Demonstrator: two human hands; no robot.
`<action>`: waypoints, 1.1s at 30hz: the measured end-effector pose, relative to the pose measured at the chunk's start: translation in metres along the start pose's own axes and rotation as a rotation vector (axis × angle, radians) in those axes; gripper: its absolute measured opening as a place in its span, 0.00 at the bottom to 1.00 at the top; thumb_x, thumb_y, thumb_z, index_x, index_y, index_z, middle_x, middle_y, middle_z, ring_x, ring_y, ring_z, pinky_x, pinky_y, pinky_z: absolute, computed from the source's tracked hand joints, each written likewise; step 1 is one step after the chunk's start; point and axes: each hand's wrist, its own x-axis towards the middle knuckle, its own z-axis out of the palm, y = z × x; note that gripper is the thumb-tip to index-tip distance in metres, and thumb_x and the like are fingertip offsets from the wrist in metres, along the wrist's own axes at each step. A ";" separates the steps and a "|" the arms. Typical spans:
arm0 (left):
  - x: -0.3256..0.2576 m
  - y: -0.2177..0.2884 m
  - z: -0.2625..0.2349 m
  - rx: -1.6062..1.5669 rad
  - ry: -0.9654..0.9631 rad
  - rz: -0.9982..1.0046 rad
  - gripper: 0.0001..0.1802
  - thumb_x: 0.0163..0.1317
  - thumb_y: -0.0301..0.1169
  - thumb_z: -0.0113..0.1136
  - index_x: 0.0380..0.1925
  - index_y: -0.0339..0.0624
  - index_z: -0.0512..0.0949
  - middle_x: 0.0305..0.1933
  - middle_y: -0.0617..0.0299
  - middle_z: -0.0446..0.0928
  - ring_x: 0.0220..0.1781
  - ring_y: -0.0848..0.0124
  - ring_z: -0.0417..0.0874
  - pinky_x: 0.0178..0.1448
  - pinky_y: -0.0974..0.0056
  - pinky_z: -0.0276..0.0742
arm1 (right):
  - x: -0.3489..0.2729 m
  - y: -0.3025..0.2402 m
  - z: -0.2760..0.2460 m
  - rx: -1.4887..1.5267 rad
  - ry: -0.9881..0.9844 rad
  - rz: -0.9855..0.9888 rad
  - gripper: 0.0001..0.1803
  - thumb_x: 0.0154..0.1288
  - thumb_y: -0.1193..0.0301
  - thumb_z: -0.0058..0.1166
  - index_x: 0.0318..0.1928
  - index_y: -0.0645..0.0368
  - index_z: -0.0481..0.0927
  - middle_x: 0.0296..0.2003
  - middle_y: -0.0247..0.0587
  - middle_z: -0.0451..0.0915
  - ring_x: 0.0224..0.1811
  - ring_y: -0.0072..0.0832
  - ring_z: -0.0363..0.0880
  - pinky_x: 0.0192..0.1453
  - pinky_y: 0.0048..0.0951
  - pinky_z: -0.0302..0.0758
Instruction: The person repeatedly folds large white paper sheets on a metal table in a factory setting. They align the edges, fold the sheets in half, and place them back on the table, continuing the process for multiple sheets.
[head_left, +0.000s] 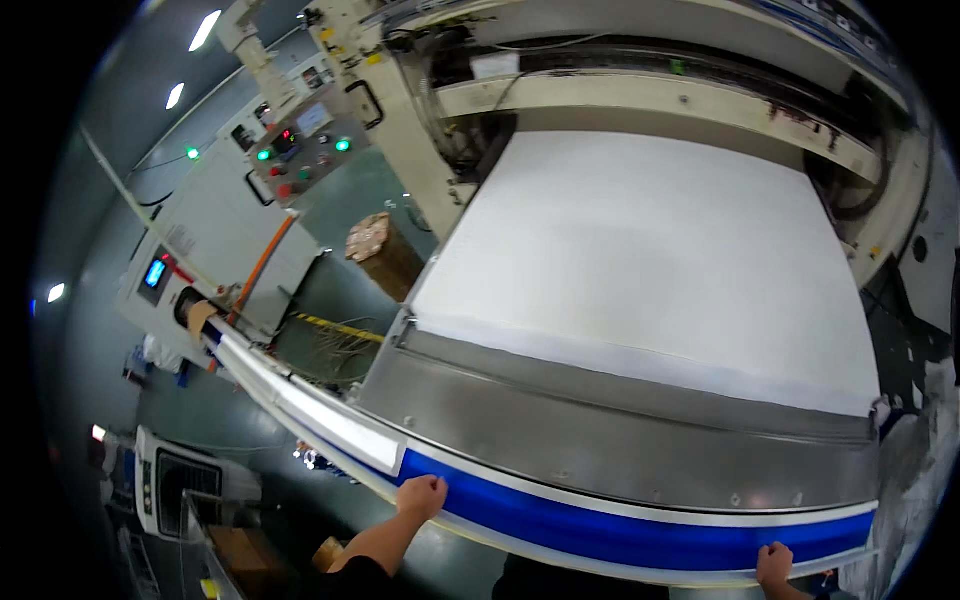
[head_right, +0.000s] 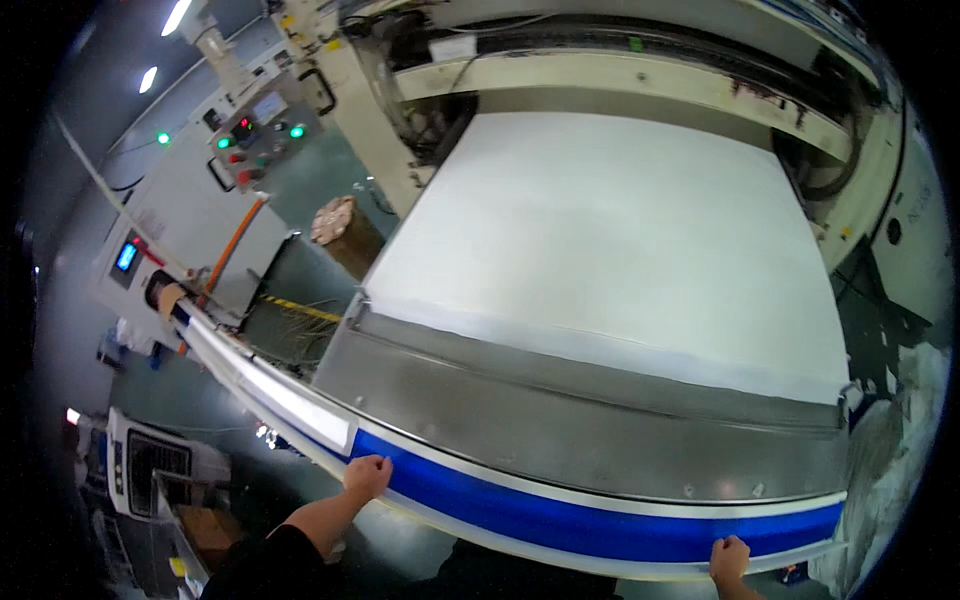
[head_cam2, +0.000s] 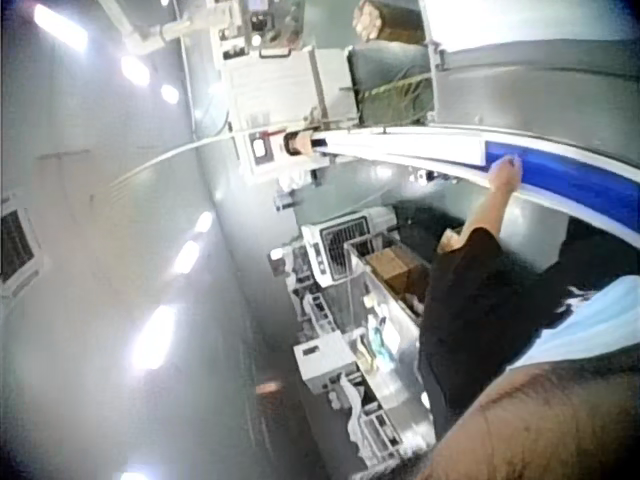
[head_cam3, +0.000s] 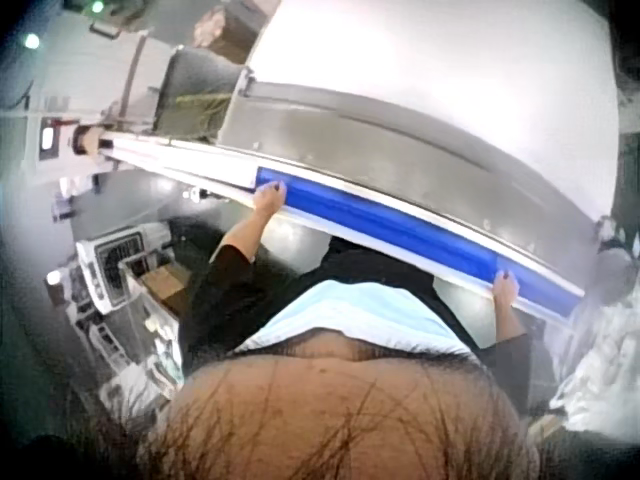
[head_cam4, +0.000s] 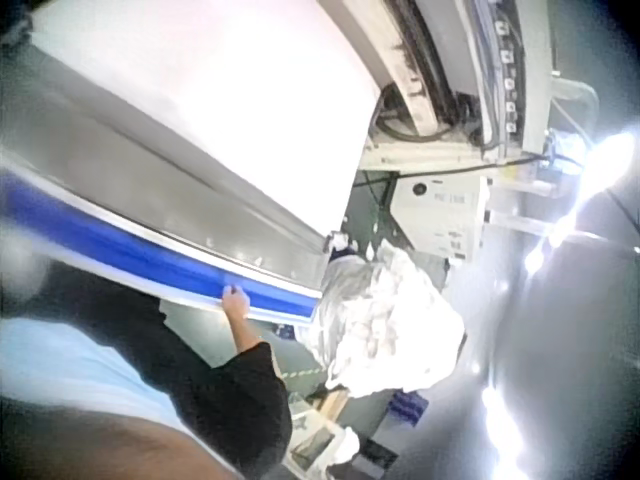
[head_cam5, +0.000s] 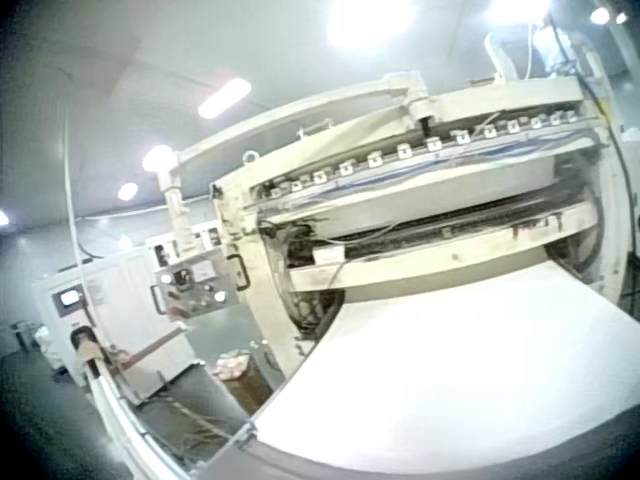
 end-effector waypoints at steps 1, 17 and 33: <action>0.001 -0.003 0.001 0.006 -0.007 -0.003 0.19 0.59 0.47 0.48 0.27 0.46 0.82 0.31 0.51 0.81 0.38 0.49 0.81 0.45 0.49 0.76 | 0.002 0.008 0.004 0.026 -0.010 -0.005 0.14 0.54 0.66 0.50 0.21 0.67 0.74 0.22 0.57 0.76 0.28 0.53 0.76 0.35 0.48 0.71; -0.003 0.007 -0.008 -0.008 0.003 0.008 0.20 0.60 0.47 0.47 0.27 0.47 0.82 0.30 0.52 0.81 0.36 0.50 0.81 0.44 0.50 0.77 | 0.007 0.018 -0.004 -0.164 -0.141 -0.066 0.23 0.63 0.53 0.45 0.39 0.61 0.80 0.36 0.57 0.81 0.41 0.53 0.78 0.46 0.47 0.73; 0.001 0.006 -0.008 0.005 -0.011 -0.008 0.19 0.59 0.46 0.48 0.26 0.46 0.81 0.31 0.52 0.81 0.37 0.49 0.80 0.45 0.49 0.76 | 0.005 0.020 0.015 0.015 0.032 -0.033 0.14 0.54 0.67 0.50 0.21 0.67 0.74 0.19 0.56 0.75 0.25 0.53 0.75 0.32 0.47 0.70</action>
